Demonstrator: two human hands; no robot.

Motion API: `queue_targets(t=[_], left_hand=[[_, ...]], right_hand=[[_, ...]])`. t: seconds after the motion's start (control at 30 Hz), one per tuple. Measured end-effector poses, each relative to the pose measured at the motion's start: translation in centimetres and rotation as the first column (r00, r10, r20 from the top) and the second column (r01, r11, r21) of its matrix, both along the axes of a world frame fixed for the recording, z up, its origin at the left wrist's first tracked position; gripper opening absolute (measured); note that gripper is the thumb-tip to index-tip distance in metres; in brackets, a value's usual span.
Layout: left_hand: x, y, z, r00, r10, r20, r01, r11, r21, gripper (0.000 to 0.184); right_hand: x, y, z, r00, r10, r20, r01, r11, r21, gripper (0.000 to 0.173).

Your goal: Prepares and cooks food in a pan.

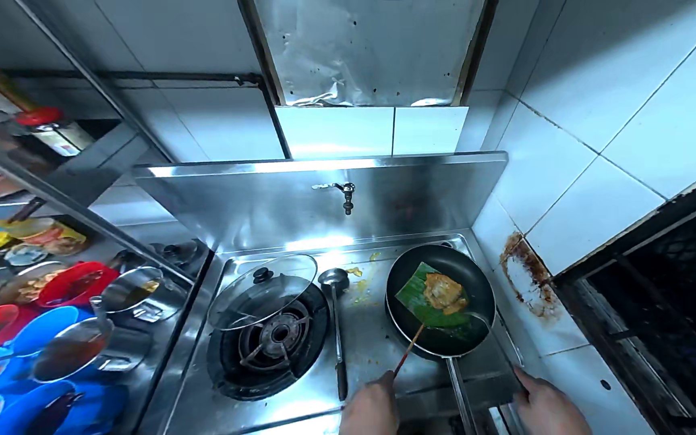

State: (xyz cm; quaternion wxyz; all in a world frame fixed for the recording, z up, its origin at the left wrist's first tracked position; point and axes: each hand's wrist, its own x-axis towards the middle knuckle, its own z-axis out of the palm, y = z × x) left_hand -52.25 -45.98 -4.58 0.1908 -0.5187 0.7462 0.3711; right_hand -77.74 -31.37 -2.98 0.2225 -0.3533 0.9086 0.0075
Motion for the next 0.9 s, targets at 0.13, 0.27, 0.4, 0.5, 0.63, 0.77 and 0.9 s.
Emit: queue_targets(t=[0.13, 0.27, 0.4, 0.5, 0.63, 0.77, 0.9], left_hand=[[-1.0, -0.2, -0.8, 0.998, -0.016, 0.066, 0.016, 1.000, 0.011, 0.039], [-1.6, -1.2, -1.1, 0.997, 0.010, 0.079, -0.010, 1.000, 0.000, 0.039], [-2.0, -1.8, -1.1, 0.997, 0.014, 0.071, -0.015, 1.000, 0.014, 0.038], [-1.7, -1.1, -0.1, 0.999, 0.006, 0.051, -0.008, 0.999, 0.039, 0.038], [-0.7, -0.5, 0.5, 0.999, 0.043, 0.011, -0.043, 0.999, 0.003, 0.038], [-0.2, -0.5, 0.8, 0.997, 0.070, 0.042, -0.070, 0.998, 0.002, 0.036], [0.4, -0.4, 0.2, 0.996, 0.078, 0.041, -0.078, 0.997, 0.003, 0.036]], right_hand=[[-1.6, -0.4, 0.7, 0.997, 0.078, -0.013, -0.076, 0.991, 0.114, 0.044], [-2.2, -1.6, 0.3, 0.996, 0.089, 0.003, -0.088, 0.986, 0.144, 0.044], [-3.2, -2.2, 0.1, 0.994, 0.101, -0.041, -0.094, 0.985, 0.146, 0.040], [-3.4, -1.7, 1.5, 0.992, 0.115, -0.053, -0.110, 0.990, 0.092, 0.038], [-2.7, -5.7, 0.8, 0.994, 0.047, -0.098, -0.055, 0.996, -0.076, 0.041], [-2.3, -10.7, -0.8, 0.995, 0.049, -0.084, -0.049, 0.999, -0.001, 0.044], [-0.5, -11.1, -1.3, 0.992, 0.101, -0.076, -0.095, 0.993, 0.072, 0.044]])
